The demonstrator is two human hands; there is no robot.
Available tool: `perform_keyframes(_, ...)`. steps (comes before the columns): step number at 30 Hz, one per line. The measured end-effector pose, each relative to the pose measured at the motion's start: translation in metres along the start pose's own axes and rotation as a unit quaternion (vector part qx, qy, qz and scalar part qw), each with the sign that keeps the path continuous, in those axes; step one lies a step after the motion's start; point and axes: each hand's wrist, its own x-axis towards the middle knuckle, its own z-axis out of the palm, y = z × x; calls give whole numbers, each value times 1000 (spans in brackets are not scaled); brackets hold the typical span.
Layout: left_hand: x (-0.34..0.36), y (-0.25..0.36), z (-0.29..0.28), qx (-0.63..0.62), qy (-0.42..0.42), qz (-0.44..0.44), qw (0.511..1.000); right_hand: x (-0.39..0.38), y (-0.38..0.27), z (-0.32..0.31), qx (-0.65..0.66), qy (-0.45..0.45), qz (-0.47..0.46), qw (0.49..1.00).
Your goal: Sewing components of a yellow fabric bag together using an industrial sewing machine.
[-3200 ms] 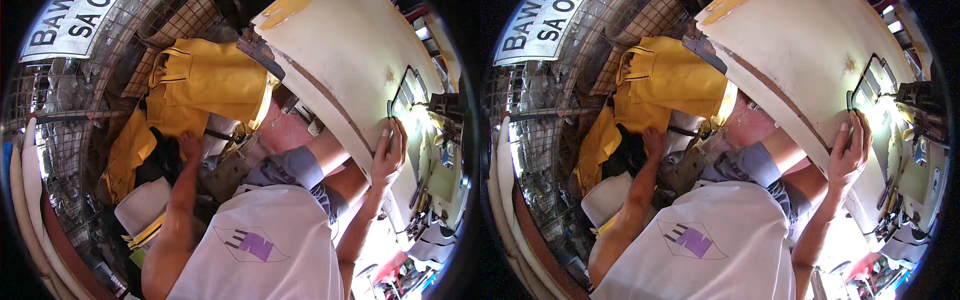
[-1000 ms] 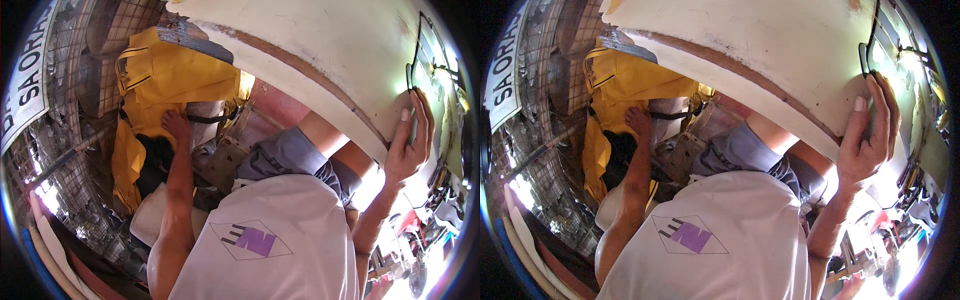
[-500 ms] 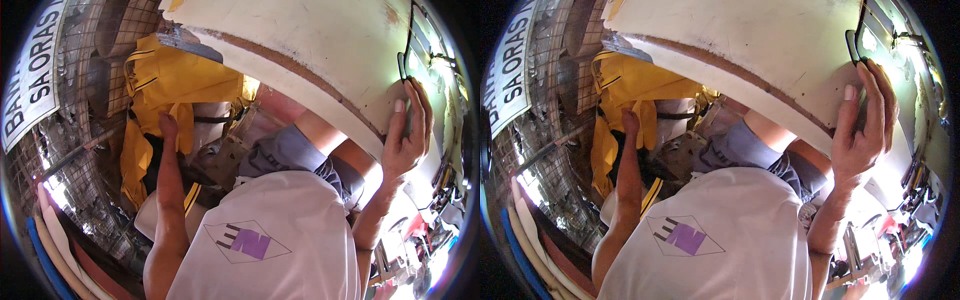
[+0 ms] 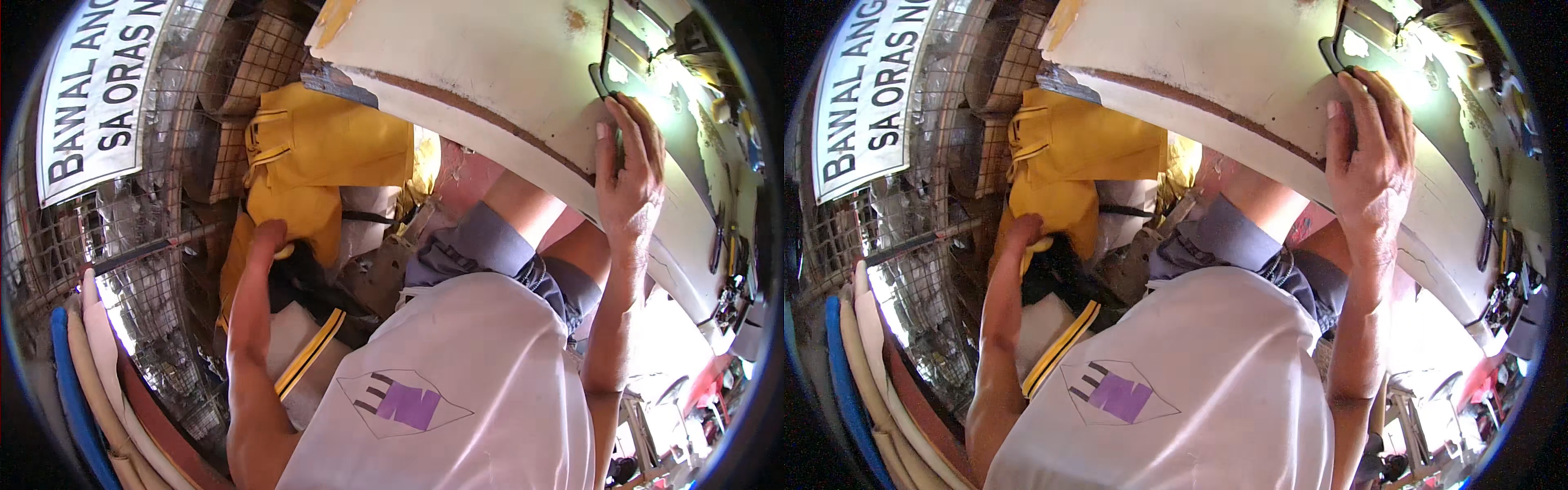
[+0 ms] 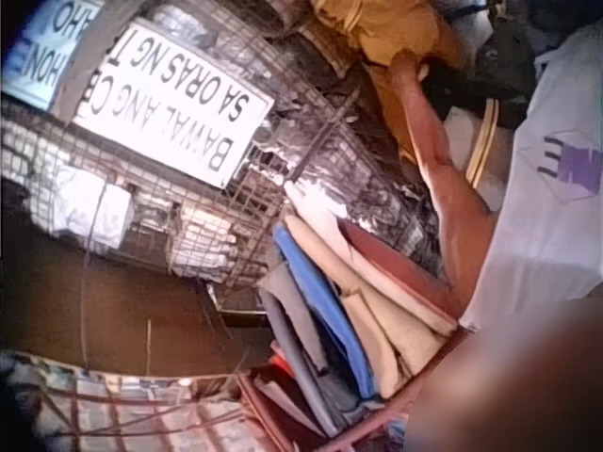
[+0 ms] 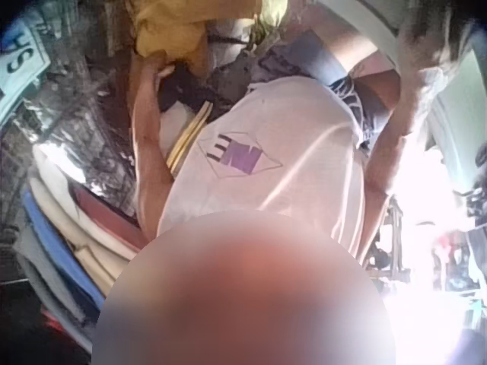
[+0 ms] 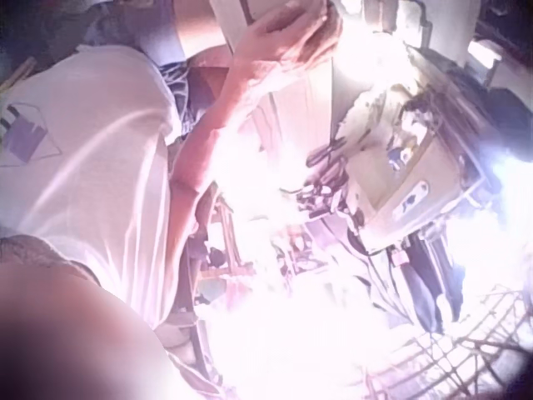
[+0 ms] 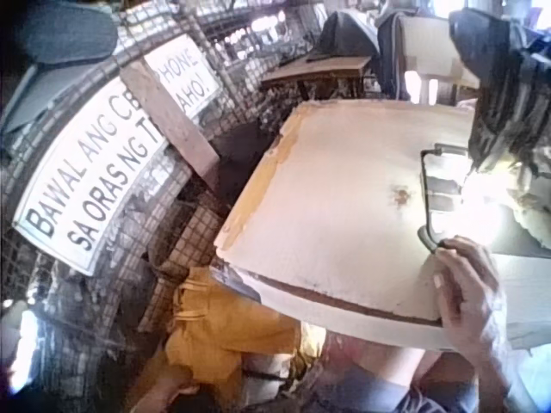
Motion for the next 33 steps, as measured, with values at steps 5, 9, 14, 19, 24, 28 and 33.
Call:
perform_keyframes(5, -123, -73, -144, -276, 27, 94, 956, 2, -1, -4, 20, -10, -15, 1000)
perform_keyframes(9, -196, -93, -286, -471, 387, -22, 793, 1, 0, -9, 52, -8, -21, 998)
perform_keyframes(14, -238, -21, -402, -439, 626, 138, 629, -1, 3, -17, 88, 0, -16, 996)
perform_keyframes(19, -238, 112, -356, -32, 680, 335, 652, 2, 4, -29, 162, -12, 11, 987)
perform_keyframes(24, -179, 214, -294, 103, 522, 520, 668, -4, -4, -59, 452, -105, 246, 851)
perform_keyframes(28, -138, 207, -269, -42, 374, 539, 754, 2, -11, -59, 465, -123, 238, 843)
perform_keyframes(33, -68, 199, -300, -226, 512, 327, 762, 20, -23, -42, 323, -101, 257, 905)
